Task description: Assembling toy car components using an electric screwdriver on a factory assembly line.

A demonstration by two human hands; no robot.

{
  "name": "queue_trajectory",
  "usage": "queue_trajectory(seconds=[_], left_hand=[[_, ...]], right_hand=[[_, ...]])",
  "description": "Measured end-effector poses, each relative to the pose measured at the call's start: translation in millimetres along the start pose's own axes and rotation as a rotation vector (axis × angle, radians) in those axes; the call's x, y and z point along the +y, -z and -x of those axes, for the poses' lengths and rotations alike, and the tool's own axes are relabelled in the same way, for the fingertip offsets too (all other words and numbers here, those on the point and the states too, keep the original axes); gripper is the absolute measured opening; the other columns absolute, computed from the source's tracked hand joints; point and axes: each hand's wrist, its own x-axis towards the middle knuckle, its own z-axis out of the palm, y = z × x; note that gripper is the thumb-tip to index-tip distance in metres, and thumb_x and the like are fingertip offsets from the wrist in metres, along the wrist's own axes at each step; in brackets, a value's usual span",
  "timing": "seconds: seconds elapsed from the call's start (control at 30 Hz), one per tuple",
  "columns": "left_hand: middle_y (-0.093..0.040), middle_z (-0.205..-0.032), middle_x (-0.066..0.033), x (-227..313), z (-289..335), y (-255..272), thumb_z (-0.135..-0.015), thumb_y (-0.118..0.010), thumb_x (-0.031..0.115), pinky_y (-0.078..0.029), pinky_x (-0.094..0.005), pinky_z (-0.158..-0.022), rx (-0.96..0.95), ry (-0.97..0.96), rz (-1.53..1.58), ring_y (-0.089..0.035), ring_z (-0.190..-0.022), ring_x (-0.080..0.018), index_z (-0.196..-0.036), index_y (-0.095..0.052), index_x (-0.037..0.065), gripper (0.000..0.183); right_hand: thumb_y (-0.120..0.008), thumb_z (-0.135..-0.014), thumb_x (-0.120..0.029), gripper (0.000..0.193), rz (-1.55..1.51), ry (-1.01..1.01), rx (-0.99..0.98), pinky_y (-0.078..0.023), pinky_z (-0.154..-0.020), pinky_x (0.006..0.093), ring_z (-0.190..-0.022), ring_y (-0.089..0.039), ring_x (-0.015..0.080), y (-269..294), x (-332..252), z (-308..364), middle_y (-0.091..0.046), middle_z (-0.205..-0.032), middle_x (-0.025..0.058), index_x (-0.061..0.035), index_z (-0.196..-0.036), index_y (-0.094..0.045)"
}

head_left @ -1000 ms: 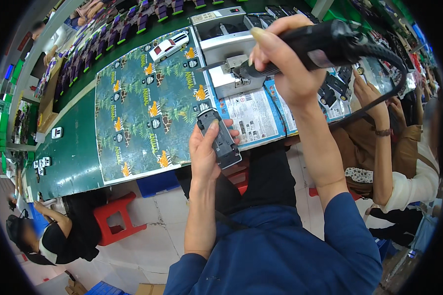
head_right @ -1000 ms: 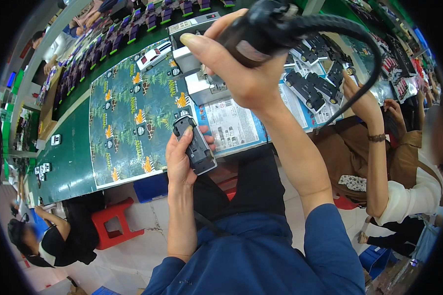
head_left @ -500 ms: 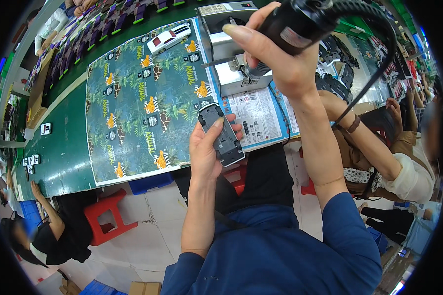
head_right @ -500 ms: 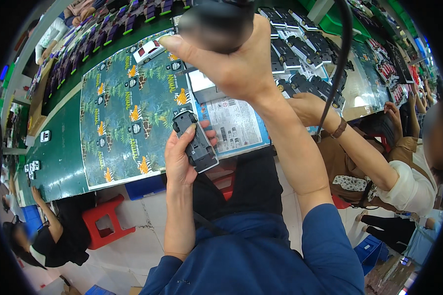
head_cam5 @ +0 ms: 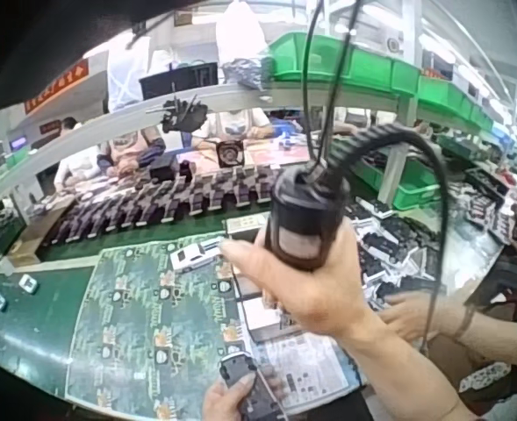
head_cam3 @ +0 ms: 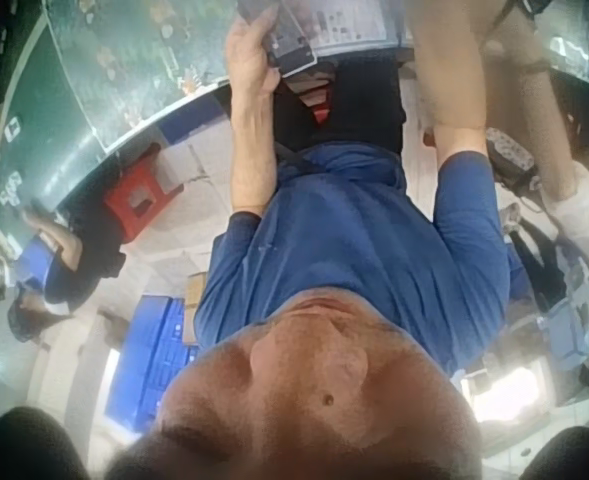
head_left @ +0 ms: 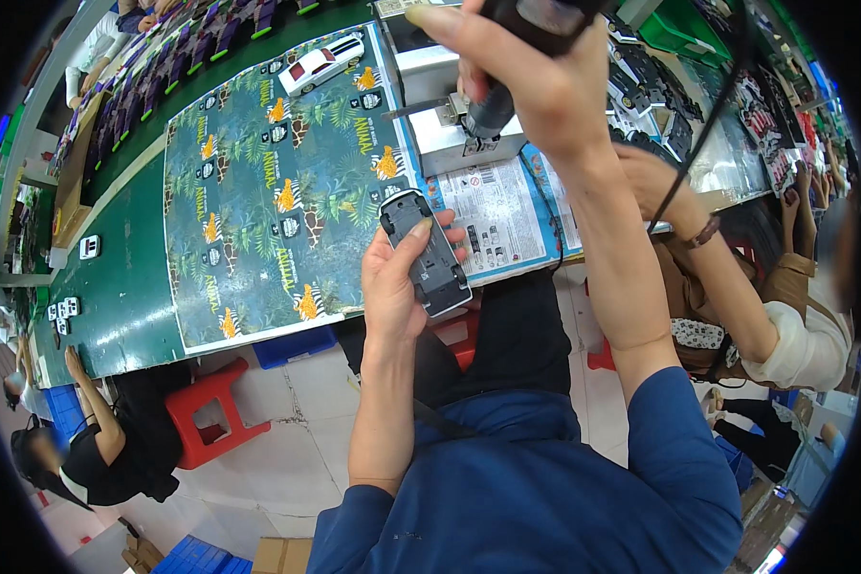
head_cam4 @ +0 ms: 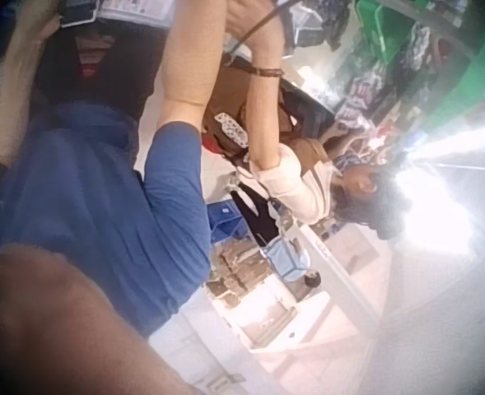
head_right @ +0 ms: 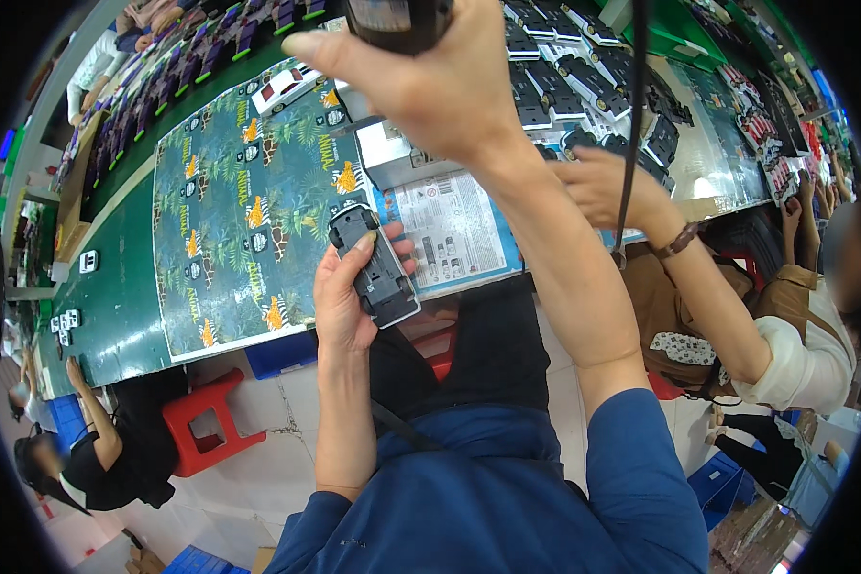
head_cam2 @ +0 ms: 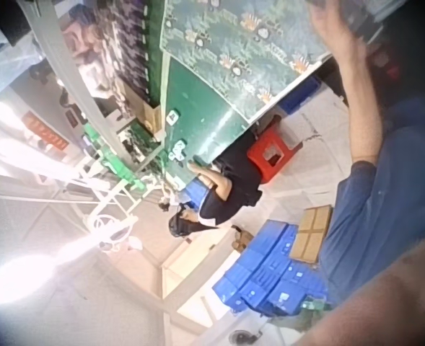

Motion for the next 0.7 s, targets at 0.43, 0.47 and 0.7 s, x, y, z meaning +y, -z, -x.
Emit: queue_trajectory(seconds=[0.43,0.47,0.7], left_hand=[[-0.068,-0.113,-0.0189,2,2,-4,-0.094,-0.061,0.004,-0.063,-0.0366,-0.077,-0.013,-0.023,-0.04,-0.071,-0.095,-0.0253,-0.119,-0.056,-0.003,0.026],[-0.068,-0.113,-0.0189,-1,5,-3,-0.094,-0.061,0.004,-0.063,-0.0366,-0.077,-0.005,-0.021,-0.038,-0.071,-0.095,-0.0253,-0.119,-0.056,-0.003,0.026],[-0.069,-0.11,-0.0177,-1,7,-2,-0.092,-0.062,0.003,-0.063,-0.0364,-0.077,0.027,-0.057,-0.144,-0.071,-0.092,-0.0243,-0.118,-0.059,-0.003,0.027]], right_hand=[[-0.069,-0.089,-0.011,0.012,-0.404,-0.688,0.45,-0.047,-0.05,0.0272,-0.049,-0.056,0.013,8,-50,33,-0.058,-0.06,0.0045,0.0006,-0.086,-0.066],[-0.068,-0.09,-0.011,0.013,-0.467,-0.647,0.404,-0.048,-0.052,0.0284,-0.05,-0.057,0.0137,7,-58,35,-0.057,-0.062,0.0058,0.0018,-0.091,-0.064],[-0.053,-0.096,-0.014,0.011,-0.328,-0.637,0.196,-0.05,-0.061,0.0337,-0.057,-0.054,0.0156,-21,-73,43,-0.053,-0.07,0.0063,-0.0039,-0.097,-0.053]])
